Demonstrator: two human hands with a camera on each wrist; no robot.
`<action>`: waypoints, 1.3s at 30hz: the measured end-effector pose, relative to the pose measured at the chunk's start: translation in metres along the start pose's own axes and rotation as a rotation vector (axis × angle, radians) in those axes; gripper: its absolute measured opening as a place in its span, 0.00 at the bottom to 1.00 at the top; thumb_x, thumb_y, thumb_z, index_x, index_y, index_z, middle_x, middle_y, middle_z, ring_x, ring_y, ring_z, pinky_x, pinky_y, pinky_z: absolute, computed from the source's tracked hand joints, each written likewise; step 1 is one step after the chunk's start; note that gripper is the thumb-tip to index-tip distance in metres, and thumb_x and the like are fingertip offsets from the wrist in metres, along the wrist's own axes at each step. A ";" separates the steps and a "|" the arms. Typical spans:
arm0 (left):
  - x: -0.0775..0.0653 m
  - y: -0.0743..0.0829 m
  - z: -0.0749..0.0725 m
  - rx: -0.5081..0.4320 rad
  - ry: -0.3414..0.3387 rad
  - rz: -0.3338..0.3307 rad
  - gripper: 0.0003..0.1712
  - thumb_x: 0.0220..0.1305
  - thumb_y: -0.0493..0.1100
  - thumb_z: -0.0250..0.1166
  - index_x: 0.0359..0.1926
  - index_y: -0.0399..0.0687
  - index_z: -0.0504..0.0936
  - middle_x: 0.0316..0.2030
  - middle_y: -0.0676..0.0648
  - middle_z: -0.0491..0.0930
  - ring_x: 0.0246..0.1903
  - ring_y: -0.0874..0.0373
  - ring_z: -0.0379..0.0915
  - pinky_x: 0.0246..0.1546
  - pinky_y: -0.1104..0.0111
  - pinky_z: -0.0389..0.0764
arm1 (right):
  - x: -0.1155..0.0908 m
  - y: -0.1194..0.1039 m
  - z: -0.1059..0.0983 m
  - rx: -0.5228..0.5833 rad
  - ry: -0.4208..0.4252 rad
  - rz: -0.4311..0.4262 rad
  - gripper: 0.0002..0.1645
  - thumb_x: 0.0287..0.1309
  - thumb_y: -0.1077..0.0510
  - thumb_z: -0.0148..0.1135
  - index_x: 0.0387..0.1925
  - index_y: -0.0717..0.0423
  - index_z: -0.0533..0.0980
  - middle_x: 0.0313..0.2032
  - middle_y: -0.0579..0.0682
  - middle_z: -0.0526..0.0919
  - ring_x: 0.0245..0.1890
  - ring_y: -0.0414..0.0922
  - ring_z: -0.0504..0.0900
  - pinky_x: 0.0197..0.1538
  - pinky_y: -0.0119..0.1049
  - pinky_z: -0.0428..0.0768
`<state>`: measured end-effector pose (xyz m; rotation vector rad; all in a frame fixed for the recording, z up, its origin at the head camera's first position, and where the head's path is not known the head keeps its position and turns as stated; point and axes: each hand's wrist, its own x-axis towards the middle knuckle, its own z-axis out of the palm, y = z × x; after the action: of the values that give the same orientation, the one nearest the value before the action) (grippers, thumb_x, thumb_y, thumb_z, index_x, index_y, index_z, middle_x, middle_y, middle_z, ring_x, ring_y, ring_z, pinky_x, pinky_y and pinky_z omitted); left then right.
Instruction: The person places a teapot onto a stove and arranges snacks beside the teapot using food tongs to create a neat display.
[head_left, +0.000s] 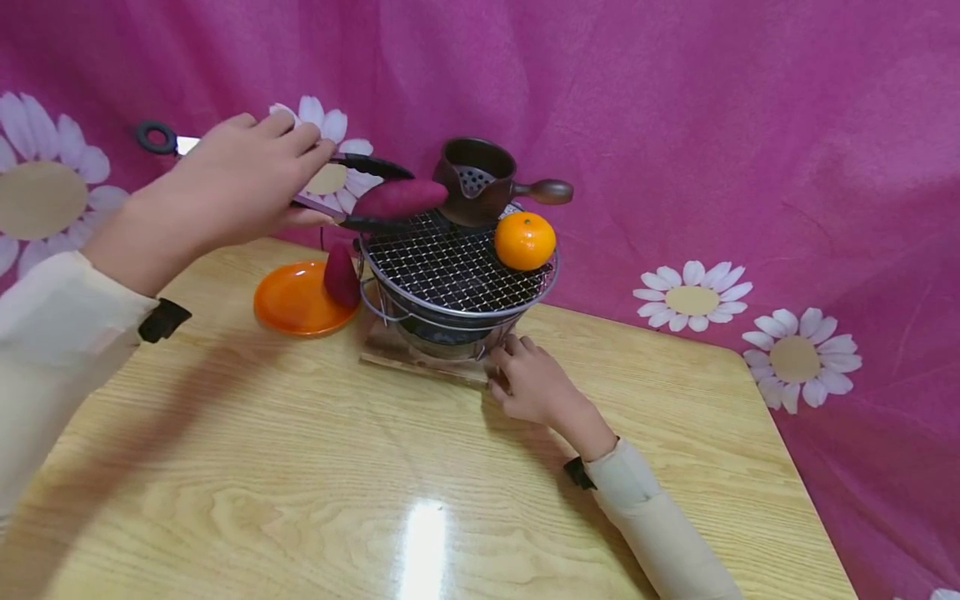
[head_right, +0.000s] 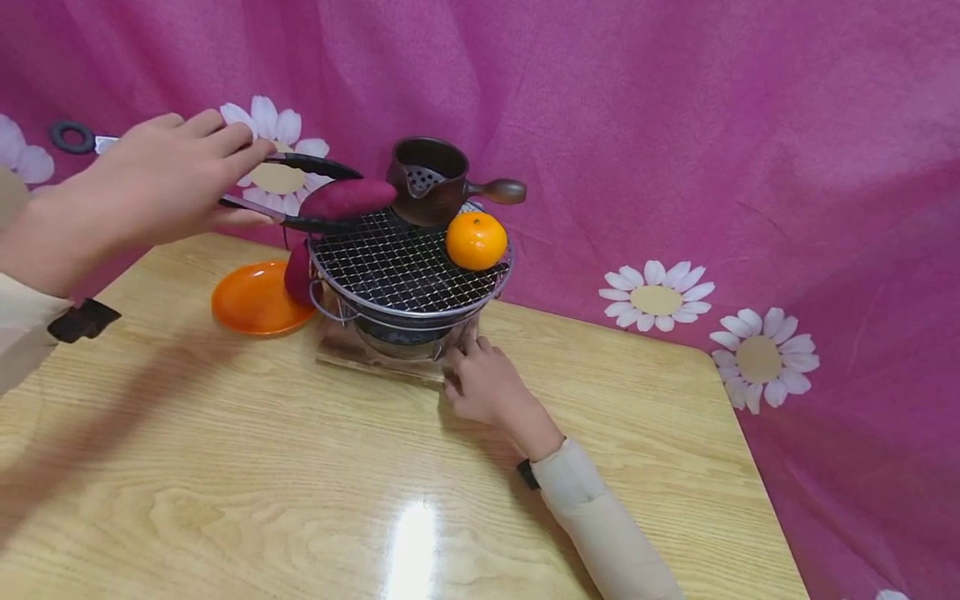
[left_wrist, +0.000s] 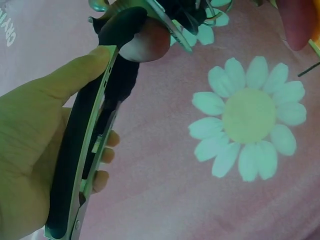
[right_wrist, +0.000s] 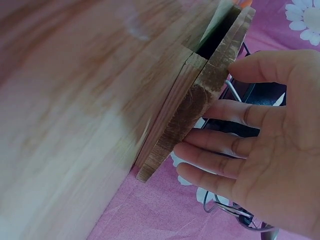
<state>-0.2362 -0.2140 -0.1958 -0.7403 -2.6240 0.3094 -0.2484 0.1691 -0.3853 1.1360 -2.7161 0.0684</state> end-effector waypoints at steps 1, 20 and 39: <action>0.001 0.001 -0.001 -0.003 -0.006 0.000 0.44 0.65 0.58 0.68 0.68 0.30 0.68 0.54 0.30 0.73 0.54 0.33 0.69 0.51 0.41 0.76 | 0.000 0.000 0.000 -0.001 -0.001 -0.002 0.12 0.58 0.53 0.64 0.42 0.55 0.78 0.43 0.59 0.79 0.41 0.57 0.78 0.42 0.52 0.82; 0.018 0.005 -0.001 -0.055 -0.059 0.005 0.40 0.65 0.61 0.68 0.64 0.34 0.72 0.55 0.31 0.73 0.54 0.34 0.69 0.53 0.41 0.77 | -0.001 0.003 0.001 0.006 -0.011 0.003 0.12 0.59 0.54 0.64 0.40 0.57 0.77 0.42 0.58 0.78 0.39 0.55 0.76 0.40 0.50 0.81; 0.023 0.003 0.006 -0.051 -0.008 0.048 0.43 0.61 0.54 0.74 0.70 0.39 0.68 0.60 0.30 0.71 0.54 0.31 0.66 0.53 0.38 0.74 | -0.002 0.002 -0.001 0.001 -0.024 0.009 0.13 0.59 0.53 0.63 0.41 0.57 0.77 0.43 0.59 0.78 0.39 0.55 0.75 0.40 0.50 0.81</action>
<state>-0.2553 -0.1994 -0.1945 -0.8219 -2.6337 0.2604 -0.2480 0.1716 -0.3844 1.1320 -2.7426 0.0572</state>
